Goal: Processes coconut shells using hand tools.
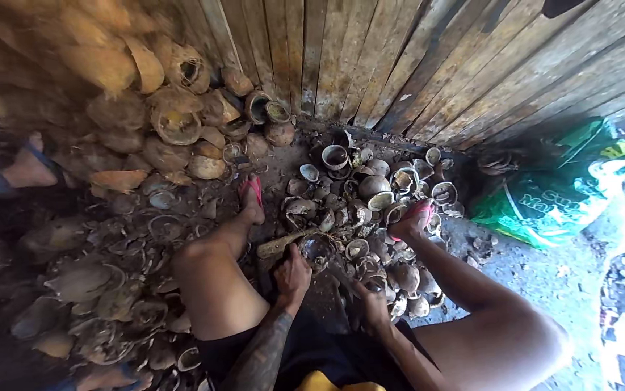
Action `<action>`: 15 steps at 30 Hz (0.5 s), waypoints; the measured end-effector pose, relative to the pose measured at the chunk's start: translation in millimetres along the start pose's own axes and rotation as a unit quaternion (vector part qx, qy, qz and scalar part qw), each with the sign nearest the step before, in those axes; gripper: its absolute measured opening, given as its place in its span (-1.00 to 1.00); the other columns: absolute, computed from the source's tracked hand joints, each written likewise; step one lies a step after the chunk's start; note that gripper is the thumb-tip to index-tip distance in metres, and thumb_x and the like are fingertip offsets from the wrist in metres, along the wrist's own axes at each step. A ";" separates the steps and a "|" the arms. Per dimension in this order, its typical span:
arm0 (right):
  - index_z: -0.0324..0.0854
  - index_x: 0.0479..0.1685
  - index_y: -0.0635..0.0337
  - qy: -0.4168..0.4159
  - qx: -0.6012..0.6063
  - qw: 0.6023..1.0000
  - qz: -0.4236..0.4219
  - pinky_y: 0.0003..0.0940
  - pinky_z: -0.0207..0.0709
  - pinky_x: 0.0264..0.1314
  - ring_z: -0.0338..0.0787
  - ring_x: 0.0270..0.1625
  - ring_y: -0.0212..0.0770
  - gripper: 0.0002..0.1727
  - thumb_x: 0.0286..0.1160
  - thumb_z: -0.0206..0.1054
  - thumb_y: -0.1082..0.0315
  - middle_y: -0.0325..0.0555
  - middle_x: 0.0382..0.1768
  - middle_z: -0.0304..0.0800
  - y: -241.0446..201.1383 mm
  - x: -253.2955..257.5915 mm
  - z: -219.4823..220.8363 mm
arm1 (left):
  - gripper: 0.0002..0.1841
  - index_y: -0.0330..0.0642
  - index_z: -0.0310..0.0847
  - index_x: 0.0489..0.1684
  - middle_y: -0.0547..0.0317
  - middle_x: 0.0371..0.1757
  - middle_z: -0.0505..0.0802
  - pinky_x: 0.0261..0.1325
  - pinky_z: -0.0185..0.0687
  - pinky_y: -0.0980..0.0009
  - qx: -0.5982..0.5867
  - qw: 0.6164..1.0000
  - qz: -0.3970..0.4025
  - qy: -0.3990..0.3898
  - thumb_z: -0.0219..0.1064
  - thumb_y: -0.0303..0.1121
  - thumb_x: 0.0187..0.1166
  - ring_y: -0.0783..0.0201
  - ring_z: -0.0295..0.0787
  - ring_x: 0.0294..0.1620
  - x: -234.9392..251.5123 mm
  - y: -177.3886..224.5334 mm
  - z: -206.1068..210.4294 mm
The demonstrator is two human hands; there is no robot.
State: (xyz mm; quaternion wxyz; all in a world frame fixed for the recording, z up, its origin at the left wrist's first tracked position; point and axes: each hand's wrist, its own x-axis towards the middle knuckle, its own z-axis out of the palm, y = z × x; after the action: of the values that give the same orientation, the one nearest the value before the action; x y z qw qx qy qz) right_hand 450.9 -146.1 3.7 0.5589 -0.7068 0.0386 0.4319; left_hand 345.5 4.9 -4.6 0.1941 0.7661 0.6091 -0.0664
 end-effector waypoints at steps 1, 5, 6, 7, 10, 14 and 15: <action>0.58 -0.45 0.26 0.001 0.013 1.000 0.025 -0.36 0.41 -0.68 0.43 -0.75 -0.31 -0.78 0.51 0.45 0.38 -0.15 -0.70 0.55 0.9 -2.0 3.5 | -0.54 -0.24 0.43 0.55 -0.19 -0.11 0.91 0.05 0.70 -0.12 -0.008 0.999 -0.011 -0.032 0.03 -0.26 0.73 -0.18 0.90 -0.02 -4.6 8.1 -16.2; 0.52 -0.34 0.22 0.003 0.089 0.988 0.122 -0.43 0.35 -0.76 0.35 -0.80 -0.36 -0.79 0.66 0.33 0.32 -0.18 -0.70 0.49 4.8 -12.2 14.6 | -0.51 -0.33 0.33 0.67 -0.33 0.17 0.85 0.36 0.55 -0.15 -0.046 0.994 -0.051 -0.083 -0.07 -0.30 0.83 -0.26 0.80 0.28 -21.9 26.2 -47.8; 0.54 -0.29 0.22 0.000 0.122 0.981 0.150 -0.43 0.34 -0.77 0.34 -0.81 -0.36 -0.80 0.68 0.30 0.30 -0.19 -0.70 0.47 5.8 -11.9 15.2 | -0.53 -0.30 0.39 0.63 -0.31 0.07 0.88 0.27 0.60 -0.18 -0.048 0.997 -0.041 -0.042 -0.06 -0.29 0.83 -0.27 0.83 0.19 -20.7 21.1 -34.3; 0.56 -0.27 0.21 -0.006 0.160 0.971 0.176 -0.44 0.32 -0.80 0.33 -0.83 -0.36 -0.79 0.68 0.28 0.27 -0.21 -0.74 0.41 9.0 -10.2 16.3 | -0.57 -0.25 0.49 0.50 -0.24 -0.13 0.91 0.04 0.70 -0.18 -0.037 0.999 -0.020 0.022 -0.02 -0.26 0.79 -0.25 0.90 -0.02 -15.0 10.4 -10.5; 0.53 -0.32 0.14 -0.080 0.268 0.934 0.223 -0.52 0.29 -0.80 0.29 -0.84 -0.42 -0.71 0.75 0.12 0.17 -0.31 -0.80 0.30 22.9 -5.7 24.8 | -0.57 -0.23 0.55 0.44 -0.21 -0.22 0.90 -0.08 0.73 -0.18 -0.041 0.996 0.002 0.075 -0.03 -0.19 0.82 -0.24 0.90 -0.14 -14.0 3.9 6.8; 0.52 -0.45 0.12 -0.148 0.373 0.887 0.230 -0.60 0.31 -0.81 0.30 -0.88 -0.48 -0.57 0.81 -0.04 0.12 -0.39 -0.88 0.23 19.5 -11.7 43.2 | -0.50 -0.31 0.55 0.50 -0.28 0.14 0.87 0.31 0.58 -0.15 -0.071 0.997 -0.022 -0.001 -0.15 -0.19 0.88 -0.21 0.82 0.24 -29.9 23.3 -45.1; 0.52 -0.47 0.10 -0.166 0.405 0.871 0.223 -0.60 0.32 -0.81 0.33 -0.88 -0.49 -0.54 0.81 -0.05 0.09 -0.39 -0.88 0.26 16.6 -15.0 40.2 | -0.50 -0.29 0.54 0.50 -0.27 0.19 0.86 0.34 0.57 -0.15 -0.060 0.998 -0.016 -0.016 -0.16 -0.19 0.89 -0.21 0.80 0.28 -28.3 22.5 -54.4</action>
State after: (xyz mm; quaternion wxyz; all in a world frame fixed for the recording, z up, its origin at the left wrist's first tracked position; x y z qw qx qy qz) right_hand 409.8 -125.6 0.8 0.6828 -0.3094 0.2734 0.6028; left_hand 352.7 -4.3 59.7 0.2484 0.7423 0.6207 -0.0447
